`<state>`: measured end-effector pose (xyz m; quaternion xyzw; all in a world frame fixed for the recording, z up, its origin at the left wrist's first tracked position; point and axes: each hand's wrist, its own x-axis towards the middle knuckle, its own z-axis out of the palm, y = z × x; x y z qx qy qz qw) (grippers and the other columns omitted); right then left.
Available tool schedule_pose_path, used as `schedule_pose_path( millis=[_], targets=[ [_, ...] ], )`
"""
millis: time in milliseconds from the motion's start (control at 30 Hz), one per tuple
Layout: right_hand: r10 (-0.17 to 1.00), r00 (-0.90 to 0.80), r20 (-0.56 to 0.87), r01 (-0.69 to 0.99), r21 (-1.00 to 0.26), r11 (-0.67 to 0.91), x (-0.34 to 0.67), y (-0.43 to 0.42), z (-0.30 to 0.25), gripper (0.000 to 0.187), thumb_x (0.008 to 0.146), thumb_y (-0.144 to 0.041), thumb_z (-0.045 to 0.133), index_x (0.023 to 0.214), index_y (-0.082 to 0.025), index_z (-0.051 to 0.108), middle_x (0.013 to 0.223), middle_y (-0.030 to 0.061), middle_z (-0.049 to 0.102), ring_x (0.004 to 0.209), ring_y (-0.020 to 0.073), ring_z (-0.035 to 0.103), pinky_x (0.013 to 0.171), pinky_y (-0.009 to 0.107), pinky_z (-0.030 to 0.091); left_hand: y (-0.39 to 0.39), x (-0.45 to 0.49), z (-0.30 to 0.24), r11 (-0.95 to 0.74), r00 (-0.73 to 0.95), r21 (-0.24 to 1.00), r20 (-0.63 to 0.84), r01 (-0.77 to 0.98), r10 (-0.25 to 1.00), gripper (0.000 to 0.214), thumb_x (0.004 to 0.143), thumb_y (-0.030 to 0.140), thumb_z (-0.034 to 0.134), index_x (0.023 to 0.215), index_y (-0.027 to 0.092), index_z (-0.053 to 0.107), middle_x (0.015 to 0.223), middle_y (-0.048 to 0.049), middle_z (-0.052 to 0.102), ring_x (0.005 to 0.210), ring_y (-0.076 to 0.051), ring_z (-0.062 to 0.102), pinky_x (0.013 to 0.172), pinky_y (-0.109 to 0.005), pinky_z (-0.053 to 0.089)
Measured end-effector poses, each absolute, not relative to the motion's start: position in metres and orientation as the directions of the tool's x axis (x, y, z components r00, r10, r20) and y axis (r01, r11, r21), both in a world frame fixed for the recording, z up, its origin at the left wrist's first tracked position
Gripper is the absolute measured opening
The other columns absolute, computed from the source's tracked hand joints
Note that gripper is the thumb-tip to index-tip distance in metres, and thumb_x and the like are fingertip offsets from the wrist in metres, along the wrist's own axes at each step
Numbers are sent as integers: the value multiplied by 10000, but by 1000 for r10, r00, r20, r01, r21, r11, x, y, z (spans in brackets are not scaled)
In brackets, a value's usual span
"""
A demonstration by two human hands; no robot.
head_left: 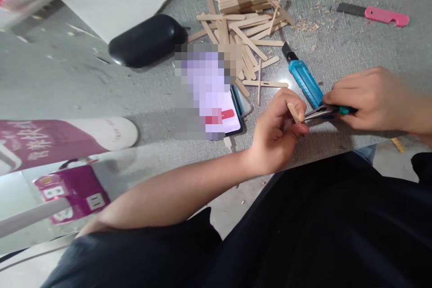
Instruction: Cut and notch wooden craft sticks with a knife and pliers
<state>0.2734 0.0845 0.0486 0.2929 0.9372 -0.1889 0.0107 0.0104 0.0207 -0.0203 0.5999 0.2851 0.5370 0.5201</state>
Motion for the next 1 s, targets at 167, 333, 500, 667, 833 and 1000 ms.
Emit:
schedule_pose_path(
  millis=[167,333,500,667,833,1000],
  targets=[
    [492,-869,-54,467,-419,778,277,88,43,273,1089,-272,534,1033,-241,799,832,52,753,764,222,646,743,387,389,21,13,-15,-124,322,942,228,-313,919,453,975,490,988,877,254,614,885,-11,594,805,-176,649,692,-314,611],
    [474,-878,-65,438,-509,741,276,95,43,242,1082,-280,547,973,-257,761,791,26,714,738,205,613,740,377,383,15,15,-13,140,400,902,39,-408,916,573,909,558,1043,874,247,563,927,11,596,630,-91,613,528,-237,577],
    [483,-873,-65,436,-546,715,275,96,47,242,1052,-266,533,963,-257,759,770,19,682,725,194,576,727,369,378,14,16,-9,260,457,827,-4,-498,889,563,949,492,1028,879,238,532,885,50,582,567,-54,621,566,-221,619],
    [528,-843,-100,487,-557,673,275,96,45,226,1055,-304,558,967,-280,765,781,23,703,700,211,591,737,385,382,17,16,-9,278,456,815,-19,-508,890,516,929,500,1050,949,253,597,831,59,620,569,-77,650,556,-229,621],
    [581,-803,-130,564,-478,673,277,98,41,186,1014,-314,618,977,-291,798,832,40,752,728,241,645,720,392,375,15,17,-6,156,250,908,-59,-389,966,494,868,542,1091,1044,260,725,798,44,685,617,-121,698,592,-274,636],
    [591,-800,-110,581,-392,714,277,99,41,241,1044,-321,599,1039,-282,836,912,59,798,793,258,687,736,393,408,15,18,-10,1,158,942,55,-334,986,353,932,422,1058,1080,244,792,772,56,711,590,-89,678,604,-239,633]
  ],
)
